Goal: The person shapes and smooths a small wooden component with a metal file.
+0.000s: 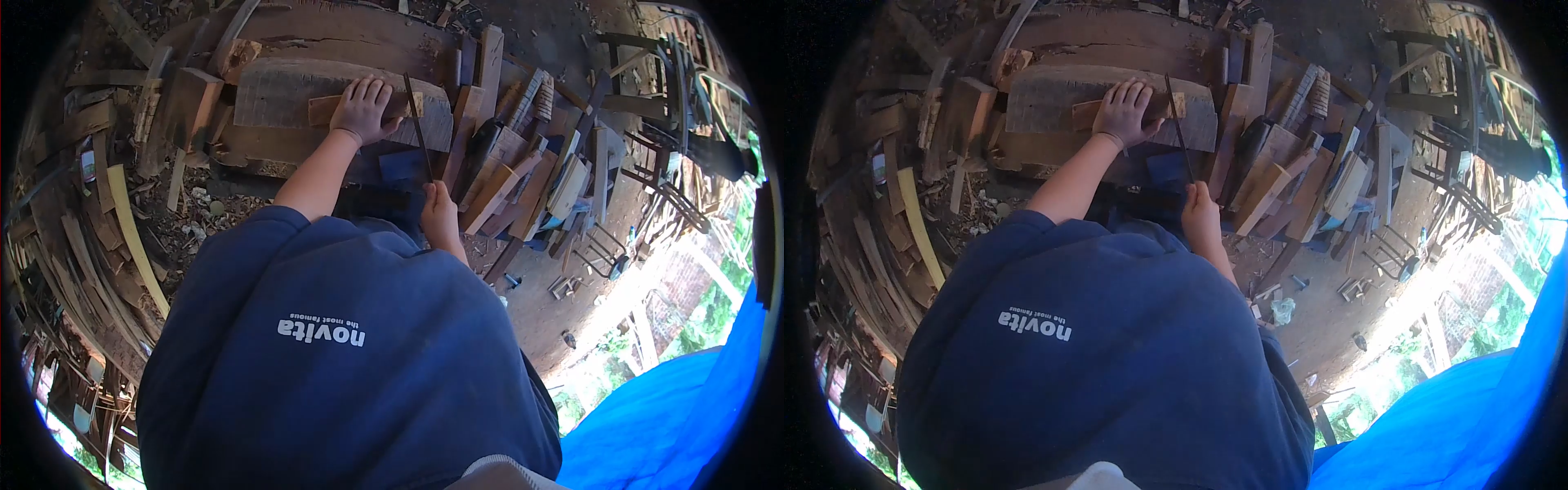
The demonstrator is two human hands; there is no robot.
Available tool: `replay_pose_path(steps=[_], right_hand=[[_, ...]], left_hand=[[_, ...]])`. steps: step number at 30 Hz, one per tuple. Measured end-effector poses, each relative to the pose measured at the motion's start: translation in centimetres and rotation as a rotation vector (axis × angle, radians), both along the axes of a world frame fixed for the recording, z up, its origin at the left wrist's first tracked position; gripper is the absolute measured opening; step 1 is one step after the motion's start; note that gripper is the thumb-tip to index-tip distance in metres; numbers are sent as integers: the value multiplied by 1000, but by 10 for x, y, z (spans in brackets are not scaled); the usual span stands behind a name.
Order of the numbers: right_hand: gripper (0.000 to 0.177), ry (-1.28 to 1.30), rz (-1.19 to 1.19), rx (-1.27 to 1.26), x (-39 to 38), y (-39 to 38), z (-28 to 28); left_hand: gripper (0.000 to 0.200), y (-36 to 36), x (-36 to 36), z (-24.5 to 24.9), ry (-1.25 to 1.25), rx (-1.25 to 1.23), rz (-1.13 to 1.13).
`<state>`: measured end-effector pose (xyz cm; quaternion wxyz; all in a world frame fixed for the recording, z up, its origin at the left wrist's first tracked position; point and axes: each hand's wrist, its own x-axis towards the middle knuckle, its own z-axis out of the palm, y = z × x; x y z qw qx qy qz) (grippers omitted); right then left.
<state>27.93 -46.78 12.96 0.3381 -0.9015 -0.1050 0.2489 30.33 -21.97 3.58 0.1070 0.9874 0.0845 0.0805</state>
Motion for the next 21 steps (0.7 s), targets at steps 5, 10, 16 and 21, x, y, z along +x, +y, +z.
replay_pose_path(steps=[5,10,16,21], right_hand=[[24,97,37,-298,-20,-11,6],[25,-55,131,-390,-8,14,-29],[21,-414,245,-435,28,-12,-24],[30,-540,527,-496,88,-37,5]], left_hand=[[69,-1,1,2,6,10,-1],[69,-2,1,1,57,20,-9],[69,-1,4,6,98,48,-4],[69,-2,5,2,87,59,9]])
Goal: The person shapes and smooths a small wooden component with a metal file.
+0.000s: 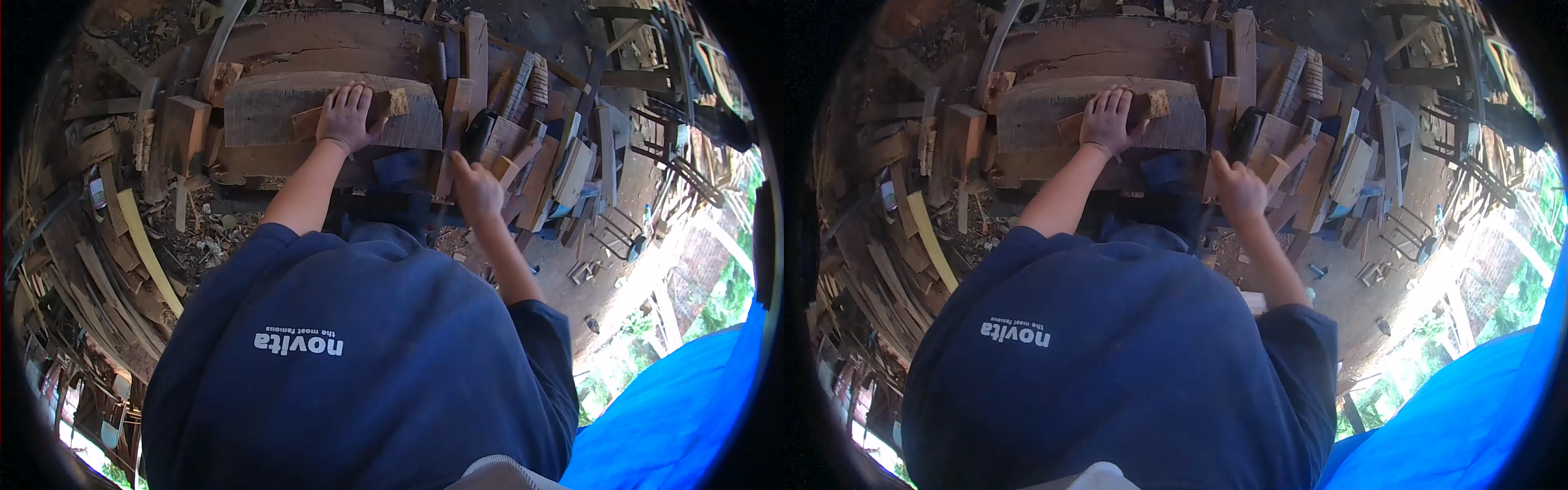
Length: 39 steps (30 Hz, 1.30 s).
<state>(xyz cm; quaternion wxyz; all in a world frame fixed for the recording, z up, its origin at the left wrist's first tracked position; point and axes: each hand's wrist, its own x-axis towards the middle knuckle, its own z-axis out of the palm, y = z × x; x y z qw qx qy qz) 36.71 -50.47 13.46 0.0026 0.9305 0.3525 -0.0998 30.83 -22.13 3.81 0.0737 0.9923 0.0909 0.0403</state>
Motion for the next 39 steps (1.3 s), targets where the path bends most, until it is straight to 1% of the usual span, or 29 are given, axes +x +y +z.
replay_pose_path(steps=[1,3,4,5,7,9,11,12,13,14,15,17,18,19,20,21,23,26,29,37,39], right_hand=[[30,1,-4,2,10,-3,3],[34,-43,149,-113,26,-4,9],[38,-36,166,-163,32,-1,18],[38,-35,166,-164,39,-3,20],[37,-120,275,-218,58,-7,28],[32,-192,193,-430,96,-6,61],[25,-92,53,-335,137,-14,99],[24,-80,-4,-233,148,-16,116],[22,-70,-61,-129,155,-15,130],[21,15,-147,-32,156,-10,139],[21,11,-147,-36,148,-5,140],[19,232,-423,45,122,13,128],[20,262,-392,96,105,16,108],[21,294,-359,147,83,17,77],[23,414,-356,311,55,22,38],[19,561,-485,239,34,54,39],[14,615,-477,288,-1,80,2],[14,619,-543,245,-22,107,-8],[16,595,-541,236,-32,107,-13],[14,619,-534,297,-72,60,-3],[13,637,-545,306,-73,56,-3]], left_hand=[[69,0,0,1,1,2,-4],[69,0,0,3,10,2,4],[69,0,0,2,11,3,2],[69,1,0,1,9,0,-2],[69,0,-1,-1,5,-10,1],[68,1,-2,-3,-64,-15,-6],[68,2,-2,-4,-47,-24,-2],[68,1,-2,-4,-33,-28,-2],[68,0,-2,-4,-36,-34,-2],[68,0,-2,-3,-38,-29,2],[68,0,-2,-3,-39,-24,4],[69,1,-3,-4,-40,-42,3],[70,1,-2,-5,-38,-56,3],[70,0,-2,-5,-40,-58,6],[70,-1,-2,-6,-49,-54,6],[70,0,-3,-6,-56,-46,5],[69,1,-3,-5,-64,-28,10],[68,1,-1,-5,-85,-26,11],[68,0,-2,-4,-73,-39,4],[66,2,-1,-1,-16,10,-25],[66,2,-1,-1,-70,-1,-29]])
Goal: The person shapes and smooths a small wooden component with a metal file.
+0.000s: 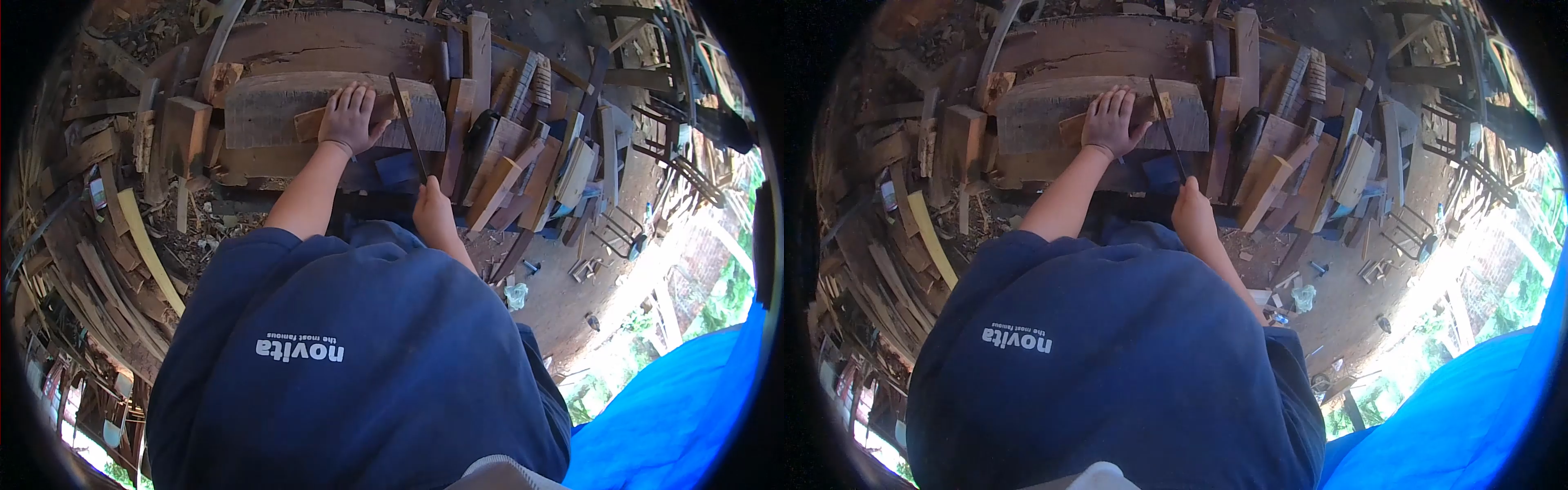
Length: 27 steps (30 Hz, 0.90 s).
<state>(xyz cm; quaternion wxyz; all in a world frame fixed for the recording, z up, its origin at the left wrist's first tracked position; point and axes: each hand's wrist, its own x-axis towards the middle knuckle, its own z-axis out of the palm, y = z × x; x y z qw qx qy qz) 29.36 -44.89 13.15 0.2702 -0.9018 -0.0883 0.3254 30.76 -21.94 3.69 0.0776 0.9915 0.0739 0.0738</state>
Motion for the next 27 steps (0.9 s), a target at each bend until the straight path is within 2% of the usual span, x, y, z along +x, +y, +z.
replay_pose_path(steps=[4,6,8,10,11,14,17,20,23,26,27], right_hand=[[13,-48,21,108,23,18,-17],[14,-93,39,138,45,38,-31],[15,-111,40,192,64,54,-38],[15,-16,30,206,67,52,-28],[15,80,19,209,65,46,-23],[15,26,20,194,38,7,-17],[16,81,-25,162,16,-18,-7],[13,-24,-32,133,22,6,-14],[12,-119,-72,199,46,39,-49],[11,-130,-62,330,30,33,-53],[10,-91,-63,273,16,24,-51]], left_hand=[[66,-1,-1,-2,47,11,7],[69,-1,-1,-3,92,-60,8],[68,-3,-1,-2,56,-33,11],[67,-1,1,-1,20,-2,16],[67,-1,0,-1,9,13,10],[68,-1,0,-3,12,32,-5],[68,0,2,-3,41,31,-2],[67,-2,0,0,57,14,-5],[66,-2,2,-4,45,6,25],[66,-5,2,-5,83,13,31],[66,-5,2,-4,81,25,18]])
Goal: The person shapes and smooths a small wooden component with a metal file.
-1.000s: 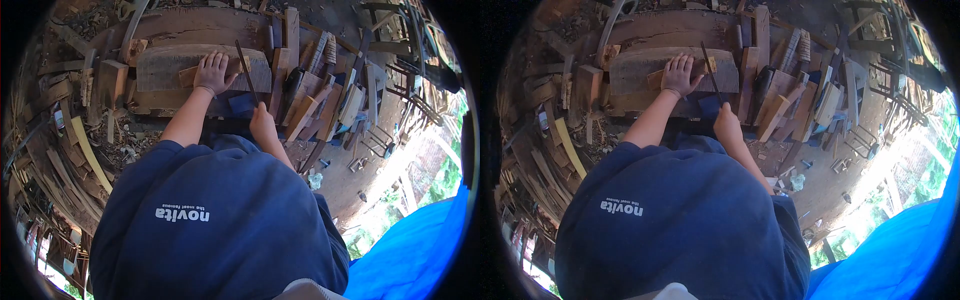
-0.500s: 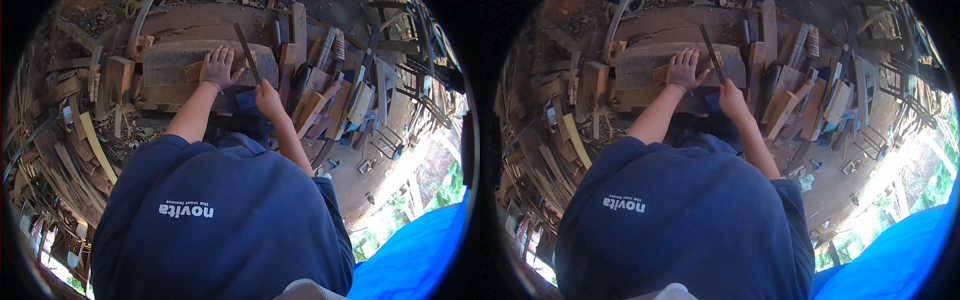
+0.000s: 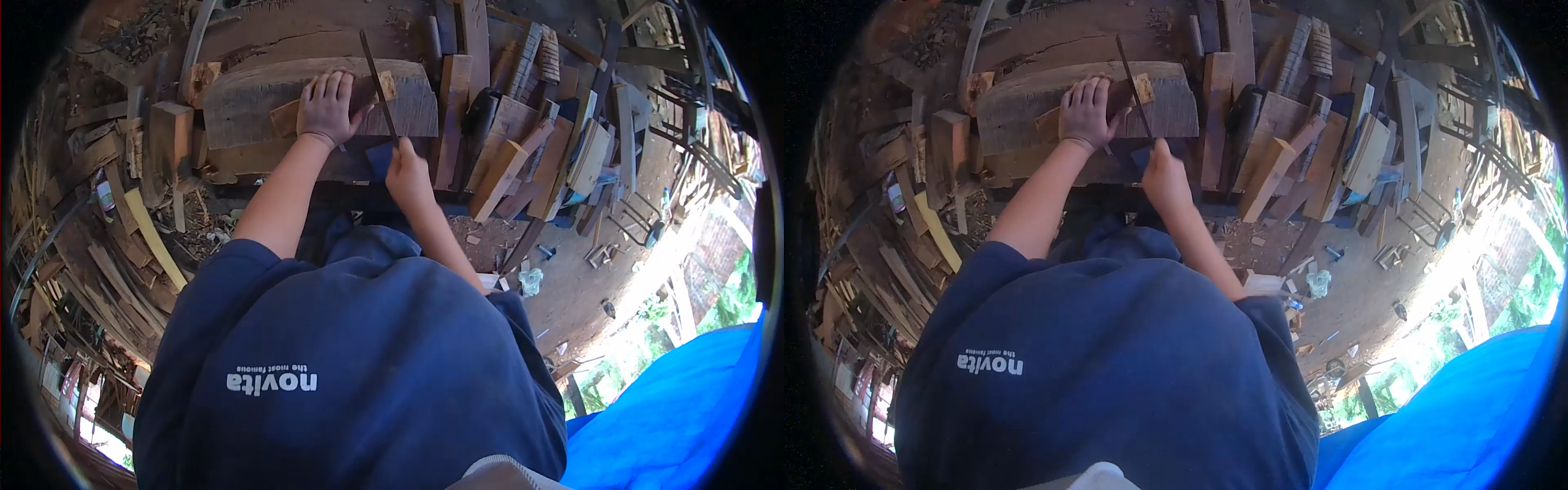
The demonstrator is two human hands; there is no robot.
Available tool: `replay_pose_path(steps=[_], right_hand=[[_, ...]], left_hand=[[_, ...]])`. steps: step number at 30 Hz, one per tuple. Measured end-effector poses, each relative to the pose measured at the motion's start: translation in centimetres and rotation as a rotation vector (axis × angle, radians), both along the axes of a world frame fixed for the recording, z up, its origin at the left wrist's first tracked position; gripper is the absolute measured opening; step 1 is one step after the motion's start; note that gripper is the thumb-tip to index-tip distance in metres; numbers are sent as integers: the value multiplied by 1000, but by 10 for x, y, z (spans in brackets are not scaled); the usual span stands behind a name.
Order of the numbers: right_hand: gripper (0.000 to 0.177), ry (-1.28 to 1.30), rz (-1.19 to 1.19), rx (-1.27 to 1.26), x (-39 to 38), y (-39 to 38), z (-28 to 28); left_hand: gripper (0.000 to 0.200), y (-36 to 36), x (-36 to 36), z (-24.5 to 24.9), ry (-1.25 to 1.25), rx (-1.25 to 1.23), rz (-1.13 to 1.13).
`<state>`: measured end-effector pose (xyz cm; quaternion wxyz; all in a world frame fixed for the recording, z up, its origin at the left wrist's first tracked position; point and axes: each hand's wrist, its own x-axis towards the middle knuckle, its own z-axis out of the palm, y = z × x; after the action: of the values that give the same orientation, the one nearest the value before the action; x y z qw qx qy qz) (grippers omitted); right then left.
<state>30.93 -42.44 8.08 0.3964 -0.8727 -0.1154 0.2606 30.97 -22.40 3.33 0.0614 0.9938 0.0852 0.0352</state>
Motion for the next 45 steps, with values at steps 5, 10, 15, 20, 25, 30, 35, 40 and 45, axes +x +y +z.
replay_pose_path(steps=[5,10,15,20,25,30,35,40,45], right_hand=[[13,69,-35,-122,-60,-70,13],[18,-88,49,-141,-26,-25,-4],[17,-24,0,-134,3,28,-15],[20,76,-87,-97,-60,-51,-5],[23,-25,-47,-71,20,31,-11],[12,20,-125,-56,-13,-9,9],[14,209,-48,-315,-15,-20,77],[11,108,28,-312,32,38,44],[15,191,5,-336,1,-1,67]], left_hand=[[67,3,-3,-2,-22,27,-39],[64,4,0,0,-27,30,-56],[66,3,1,0,34,33,-38],[67,5,-1,-9,-32,25,-94],[68,4,1,-7,20,76,-71],[68,5,2,-8,-41,56,-91],[68,6,3,-11,-147,42,-115],[67,3,2,-8,-134,39,-93],[67,4,1,-6,-122,42,-82]])
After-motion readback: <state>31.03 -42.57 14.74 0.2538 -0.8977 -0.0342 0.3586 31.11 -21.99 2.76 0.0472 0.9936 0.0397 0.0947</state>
